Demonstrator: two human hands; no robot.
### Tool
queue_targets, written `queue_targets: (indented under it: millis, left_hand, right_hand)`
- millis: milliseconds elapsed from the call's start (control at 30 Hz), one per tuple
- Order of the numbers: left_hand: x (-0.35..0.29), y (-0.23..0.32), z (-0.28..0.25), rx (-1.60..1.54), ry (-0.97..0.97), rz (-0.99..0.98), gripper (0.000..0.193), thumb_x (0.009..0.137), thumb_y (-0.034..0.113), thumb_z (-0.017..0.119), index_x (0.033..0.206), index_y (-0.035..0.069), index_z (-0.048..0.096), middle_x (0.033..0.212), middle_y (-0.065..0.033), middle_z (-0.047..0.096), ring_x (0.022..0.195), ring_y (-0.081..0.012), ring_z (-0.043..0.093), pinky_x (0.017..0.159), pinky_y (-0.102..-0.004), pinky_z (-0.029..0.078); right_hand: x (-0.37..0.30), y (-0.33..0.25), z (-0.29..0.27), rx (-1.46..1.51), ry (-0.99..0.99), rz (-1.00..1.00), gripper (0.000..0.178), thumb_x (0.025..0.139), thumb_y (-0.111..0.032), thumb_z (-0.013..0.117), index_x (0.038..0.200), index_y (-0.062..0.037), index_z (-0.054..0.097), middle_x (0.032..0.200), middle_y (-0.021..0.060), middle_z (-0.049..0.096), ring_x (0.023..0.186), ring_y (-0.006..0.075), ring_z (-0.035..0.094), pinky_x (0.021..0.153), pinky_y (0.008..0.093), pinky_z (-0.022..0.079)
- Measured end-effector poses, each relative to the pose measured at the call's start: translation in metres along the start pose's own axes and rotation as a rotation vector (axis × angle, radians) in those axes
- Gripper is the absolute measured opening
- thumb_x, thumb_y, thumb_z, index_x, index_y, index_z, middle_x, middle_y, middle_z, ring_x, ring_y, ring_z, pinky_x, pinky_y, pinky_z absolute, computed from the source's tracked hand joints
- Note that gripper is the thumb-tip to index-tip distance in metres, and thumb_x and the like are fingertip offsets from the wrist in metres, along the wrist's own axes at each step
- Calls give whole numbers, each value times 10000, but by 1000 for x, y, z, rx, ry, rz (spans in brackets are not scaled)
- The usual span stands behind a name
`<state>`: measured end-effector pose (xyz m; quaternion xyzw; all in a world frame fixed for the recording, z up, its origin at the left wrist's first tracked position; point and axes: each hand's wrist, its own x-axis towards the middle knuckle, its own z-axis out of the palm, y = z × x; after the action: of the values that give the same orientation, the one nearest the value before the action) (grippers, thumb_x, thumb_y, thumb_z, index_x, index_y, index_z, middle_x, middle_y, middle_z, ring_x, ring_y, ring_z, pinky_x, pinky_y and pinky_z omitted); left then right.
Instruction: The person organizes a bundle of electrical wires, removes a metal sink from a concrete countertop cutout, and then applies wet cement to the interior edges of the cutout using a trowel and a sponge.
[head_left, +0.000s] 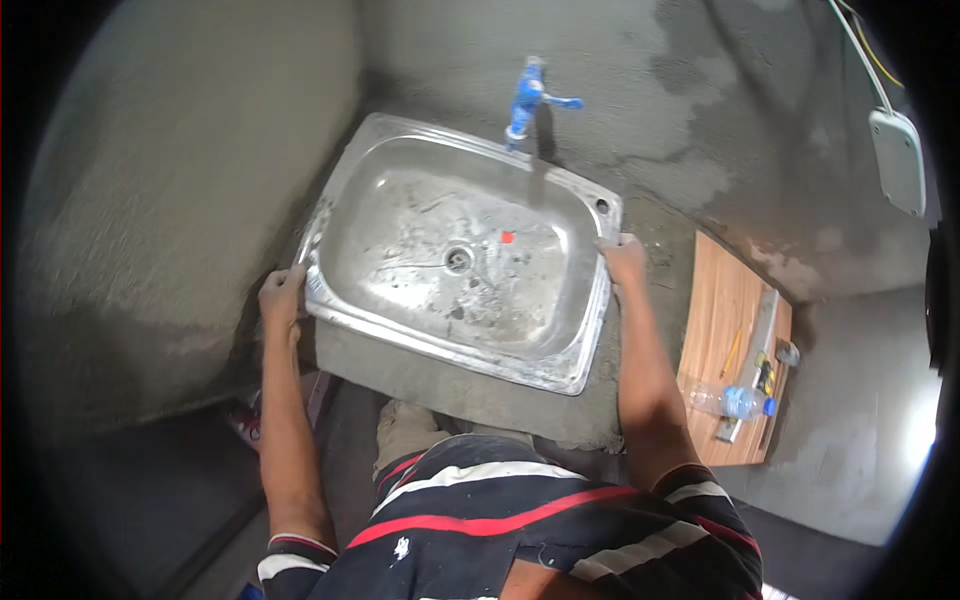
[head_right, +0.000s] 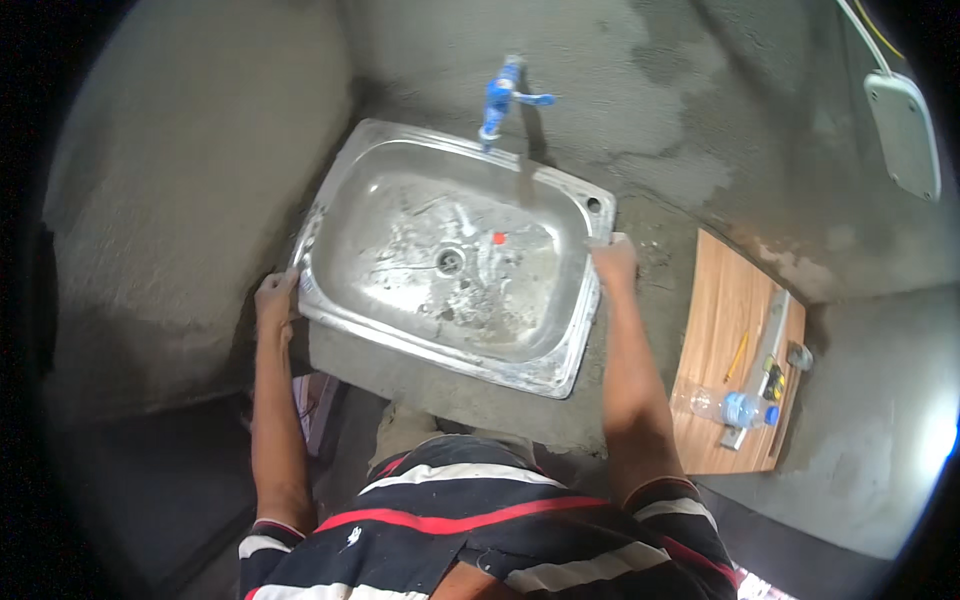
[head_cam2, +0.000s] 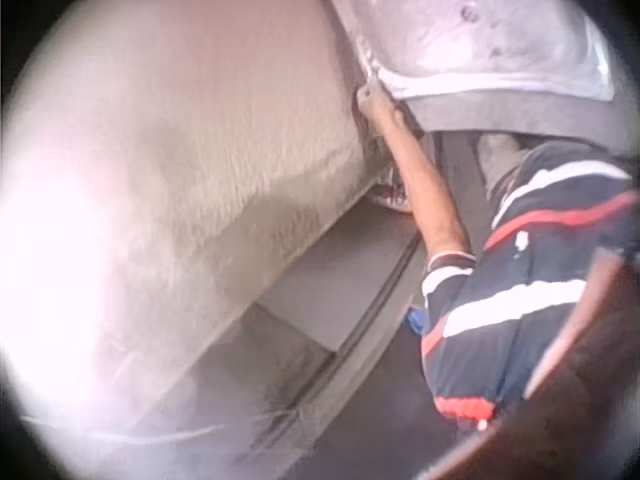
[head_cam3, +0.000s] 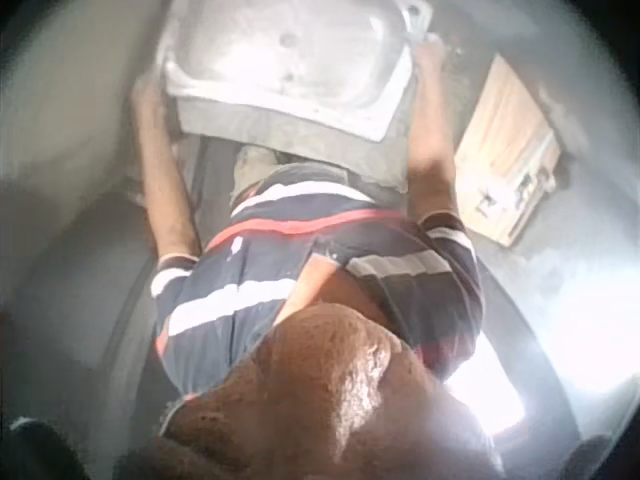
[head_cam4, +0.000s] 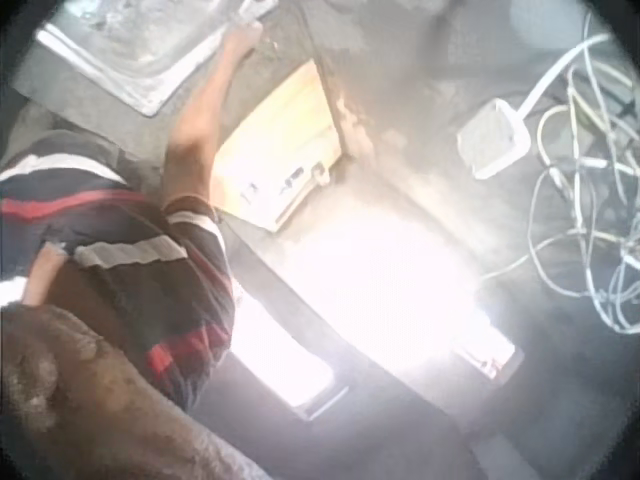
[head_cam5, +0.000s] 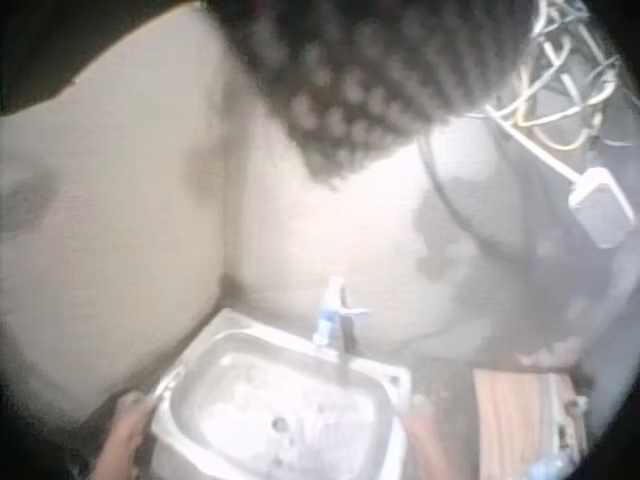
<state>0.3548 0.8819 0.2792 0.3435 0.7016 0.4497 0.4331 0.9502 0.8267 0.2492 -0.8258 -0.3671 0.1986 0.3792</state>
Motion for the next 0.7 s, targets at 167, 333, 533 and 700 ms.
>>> queue_targets:
  millis: [167,333,533,700]
  left_hand:
    - [26,-20,-11,110,-49,88,233,850,193,760,969,-2,714,830,-32,658,667,-117,591,551,-290,475]
    - [16,2,-16,-61,-88,-118,231,881,201,760,939,-17,714,823,-31,654,696,-104,579,632,-264,455]
    - [19,8,-5,-200,-136,-54,244,923,209,719,978,-28,697,780,-15,628,667,-101,552,594,-266,434]
    - [26,44,-9,-110,-153,-78,253,929,218,708,980,-30,697,768,-14,618,652,-96,541,588,-255,427]
  right_hand:
    - [-14,-32,-5,20,56,29,294,775,-146,797,978,52,716,870,138,724,772,197,680,674,358,514]
    - [-4,-76,-28,364,-72,83,257,789,-147,780,900,74,711,854,136,712,768,183,642,708,372,500]
    - [-8,-45,-26,329,15,105,222,816,-126,763,921,63,714,862,103,705,766,157,627,697,320,483]
    - [-15,-48,-26,336,-8,177,200,809,-87,773,928,63,717,860,102,708,798,156,640,730,314,491]
